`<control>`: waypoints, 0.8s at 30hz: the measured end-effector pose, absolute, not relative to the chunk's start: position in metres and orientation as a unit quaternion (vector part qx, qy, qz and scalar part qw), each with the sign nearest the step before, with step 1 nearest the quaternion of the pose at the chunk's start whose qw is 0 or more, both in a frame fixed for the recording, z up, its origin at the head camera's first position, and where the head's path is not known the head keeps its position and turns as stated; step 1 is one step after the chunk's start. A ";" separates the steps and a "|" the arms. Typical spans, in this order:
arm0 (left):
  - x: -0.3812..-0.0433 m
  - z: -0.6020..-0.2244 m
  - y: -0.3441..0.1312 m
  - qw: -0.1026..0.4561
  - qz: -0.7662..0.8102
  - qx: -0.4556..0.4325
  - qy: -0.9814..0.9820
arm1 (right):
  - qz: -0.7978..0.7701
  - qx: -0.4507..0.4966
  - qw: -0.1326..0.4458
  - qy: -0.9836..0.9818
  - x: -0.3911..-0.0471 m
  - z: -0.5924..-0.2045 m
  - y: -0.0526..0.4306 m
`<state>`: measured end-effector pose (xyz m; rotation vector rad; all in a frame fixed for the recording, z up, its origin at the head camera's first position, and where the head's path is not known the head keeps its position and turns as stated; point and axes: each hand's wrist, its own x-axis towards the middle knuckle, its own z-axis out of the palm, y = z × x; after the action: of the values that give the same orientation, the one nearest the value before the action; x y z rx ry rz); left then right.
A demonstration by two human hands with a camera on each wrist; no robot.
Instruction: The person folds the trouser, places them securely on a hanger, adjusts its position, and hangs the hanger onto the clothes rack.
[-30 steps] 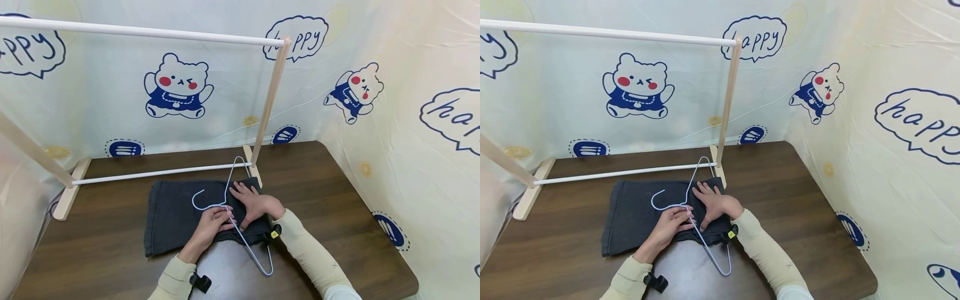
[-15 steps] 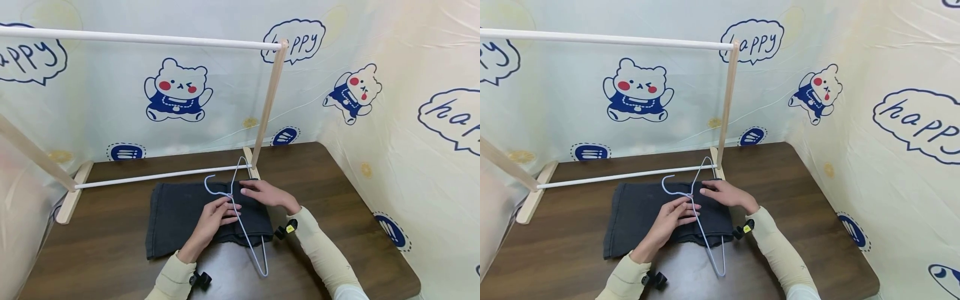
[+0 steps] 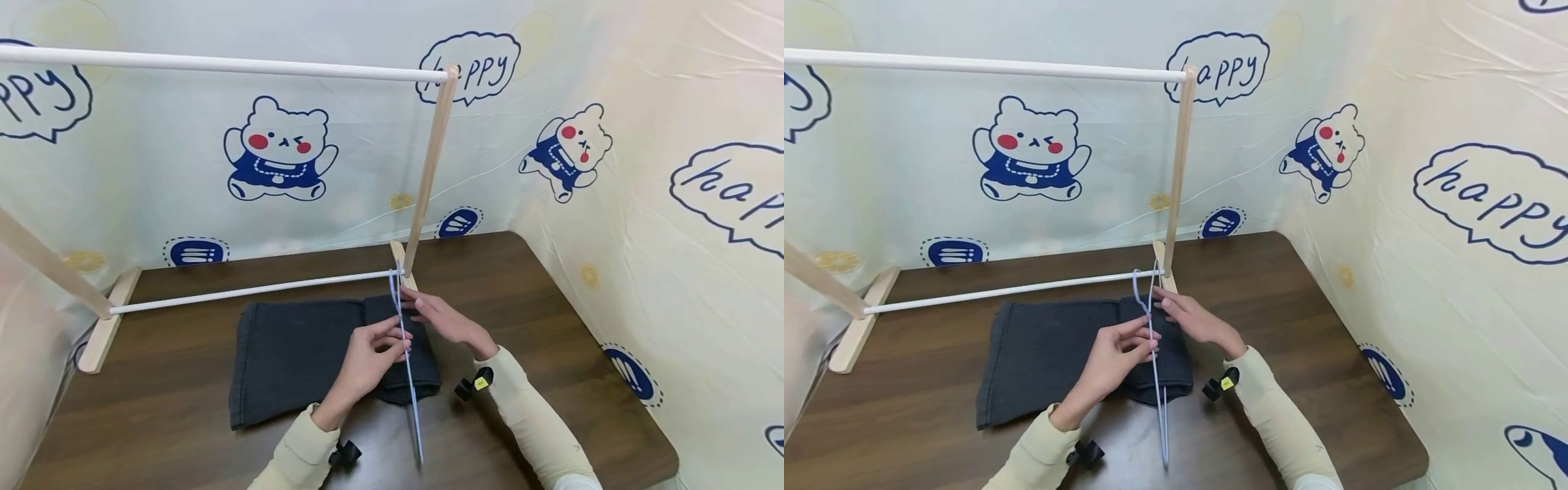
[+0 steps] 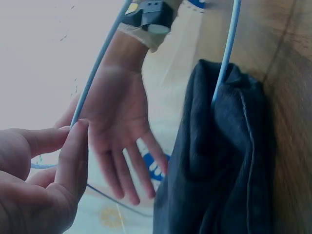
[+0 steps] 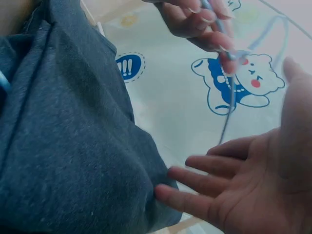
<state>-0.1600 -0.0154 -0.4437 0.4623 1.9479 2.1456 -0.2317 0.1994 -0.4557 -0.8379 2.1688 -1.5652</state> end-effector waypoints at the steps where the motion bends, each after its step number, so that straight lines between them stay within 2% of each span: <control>1: -0.160 -0.444 -0.011 0.098 0.725 0.164 0.662 | -0.556 -0.306 0.167 0.755 -0.231 -0.456 0.201; 4: -0.159 -0.444 0.001 0.090 0.715 0.187 0.667 | -0.568 -0.339 0.160 0.733 -0.230 -0.457 0.206; 7: -0.158 -0.446 0.012 0.109 0.696 0.215 0.676 | -0.575 -0.343 0.157 0.726 -0.227 -0.456 0.212; 11: -0.156 -0.452 0.017 0.134 0.654 0.253 0.700 | -0.576 -0.293 0.148 0.749 -0.224 -0.457 0.219; 14: -0.155 -0.456 0.011 0.112 0.632 0.256 0.723 | -0.582 -0.245 0.142 0.763 -0.223 -0.461 0.220; 17: -0.158 -0.460 0.001 0.048 0.619 0.226 0.751 | -0.603 -0.208 0.120 0.761 -0.222 -0.465 0.221; 20: -0.163 -0.465 -0.012 -0.023 0.587 0.168 0.791 | -0.614 -0.176 0.068 0.767 -0.222 -0.469 0.222; 22: -0.166 -0.470 -0.022 -0.029 0.566 0.124 0.815 | -0.617 -0.154 0.029 0.771 -0.223 -0.471 0.222; 24: -0.167 -0.474 -0.029 0.005 0.564 0.091 0.821 | -0.619 -0.134 -0.009 0.774 -0.224 -0.474 0.223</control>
<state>-0.1666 -0.0291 -0.4737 0.2837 2.5716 1.7650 -0.2242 0.2229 -0.4737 -0.4230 2.4456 -1.9557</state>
